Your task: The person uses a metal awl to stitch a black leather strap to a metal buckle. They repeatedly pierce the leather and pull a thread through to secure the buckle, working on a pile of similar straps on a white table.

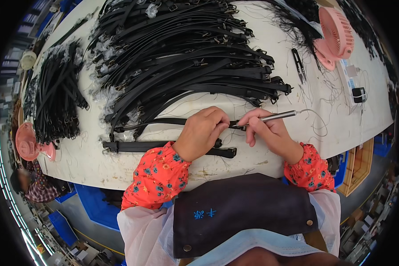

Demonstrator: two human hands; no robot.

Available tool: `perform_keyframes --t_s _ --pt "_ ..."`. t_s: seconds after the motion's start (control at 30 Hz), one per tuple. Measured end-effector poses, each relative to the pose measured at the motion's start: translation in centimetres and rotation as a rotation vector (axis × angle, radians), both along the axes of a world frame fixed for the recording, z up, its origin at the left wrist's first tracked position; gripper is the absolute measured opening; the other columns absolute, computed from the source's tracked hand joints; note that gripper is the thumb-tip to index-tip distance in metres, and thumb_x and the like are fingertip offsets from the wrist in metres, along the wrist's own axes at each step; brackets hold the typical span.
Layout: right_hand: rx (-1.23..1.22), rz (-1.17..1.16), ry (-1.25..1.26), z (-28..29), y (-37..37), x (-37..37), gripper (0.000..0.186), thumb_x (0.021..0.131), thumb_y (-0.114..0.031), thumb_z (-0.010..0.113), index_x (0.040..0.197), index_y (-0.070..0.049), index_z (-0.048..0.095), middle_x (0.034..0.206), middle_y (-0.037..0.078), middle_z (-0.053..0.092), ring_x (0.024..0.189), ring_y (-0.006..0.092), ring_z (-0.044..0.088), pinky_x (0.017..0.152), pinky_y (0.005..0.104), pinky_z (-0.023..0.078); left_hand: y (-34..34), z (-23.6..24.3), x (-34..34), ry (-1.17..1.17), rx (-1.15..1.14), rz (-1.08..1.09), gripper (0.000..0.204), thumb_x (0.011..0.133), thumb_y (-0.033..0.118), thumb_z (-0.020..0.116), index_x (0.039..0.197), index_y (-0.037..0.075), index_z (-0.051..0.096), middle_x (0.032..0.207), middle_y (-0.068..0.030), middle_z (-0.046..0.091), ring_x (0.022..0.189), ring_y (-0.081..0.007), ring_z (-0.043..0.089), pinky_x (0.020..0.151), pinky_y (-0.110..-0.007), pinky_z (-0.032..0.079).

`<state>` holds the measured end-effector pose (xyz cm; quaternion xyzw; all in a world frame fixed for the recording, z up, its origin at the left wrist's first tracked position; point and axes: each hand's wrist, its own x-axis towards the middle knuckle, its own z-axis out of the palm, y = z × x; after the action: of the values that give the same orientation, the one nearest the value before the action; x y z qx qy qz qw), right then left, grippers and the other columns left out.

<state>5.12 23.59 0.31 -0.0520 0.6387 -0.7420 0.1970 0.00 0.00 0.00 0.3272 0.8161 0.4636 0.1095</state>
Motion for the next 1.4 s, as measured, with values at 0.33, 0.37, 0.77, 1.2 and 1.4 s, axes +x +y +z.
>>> perform_keyframes --t_s 0.33,0.37,0.77,1.2,1.4 --pt "0.053 0.036 0.008 -0.15 -0.6 0.03 0.031 0.109 -0.027 0.052 0.113 0.0 0.065 0.076 0.003 0.063 0.067 0.0082 0.059 0.061 0.0238 0.05 -0.78 0.27 -0.15 -0.14 0.012 0.05 0.006 0.092 0.001 0.068 0.098 0.0 0.065 0.089 -0.009 0.065 0.075 -0.0197 0.065 0.067 -0.031 0.051" --pt "0.055 0.038 0.006 -0.2 -0.59 0.03 0.031 0.109 -0.027 0.052 0.113 0.0 0.065 0.076 0.003 0.063 0.067 0.0082 0.059 0.061 0.0239 0.05 -0.83 0.27 -0.15 -0.156 0.018 0.047 0.007 0.092 0.001 0.068 0.098 0.0 0.065 0.089 -0.0088 0.065 0.075 -0.0189 0.065 0.068 -0.03 0.051" --pt "0.089 0.055 0.016 -0.06 -0.53 -0.11 0.031 0.109 -0.027 0.053 0.113 0.001 0.066 0.079 0.004 0.063 0.07 0.0088 0.061 0.062 0.0244 0.051 -0.72 0.47 -0.16 -0.202 0.034 0.029 0.007 0.092 0.0 0.068 0.098 -0.002 0.065 0.094 -0.009 0.067 0.077 -0.0174 0.066 0.069 -0.029 0.053" --pt "0.09 0.05 0.026 0.01 -0.47 -0.04 0.032 0.109 -0.028 0.053 0.114 0.001 0.066 0.079 0.004 0.063 0.07 0.0088 0.061 0.063 0.0243 0.052 -0.78 0.16 -0.25 -0.244 0.137 0.067 0.011 0.09 -0.003 0.068 0.099 -0.001 0.064 0.111 -0.0112 0.066 0.079 -0.0152 0.065 0.074 -0.029 0.054" --pt "0.069 0.004 0.016 0.08 -0.4 -0.03 0.03 0.109 -0.027 0.052 0.115 0.0 0.065 0.079 0.003 0.063 0.07 0.0084 0.06 0.063 0.024 0.051 -0.06 0.41 0.38 -0.188 0.088 0.083 0.022 0.087 -0.004 0.071 0.108 0.0 0.067 0.124 -0.0126 0.06 0.078 -0.0141 0.065 0.072 -0.028 0.054"
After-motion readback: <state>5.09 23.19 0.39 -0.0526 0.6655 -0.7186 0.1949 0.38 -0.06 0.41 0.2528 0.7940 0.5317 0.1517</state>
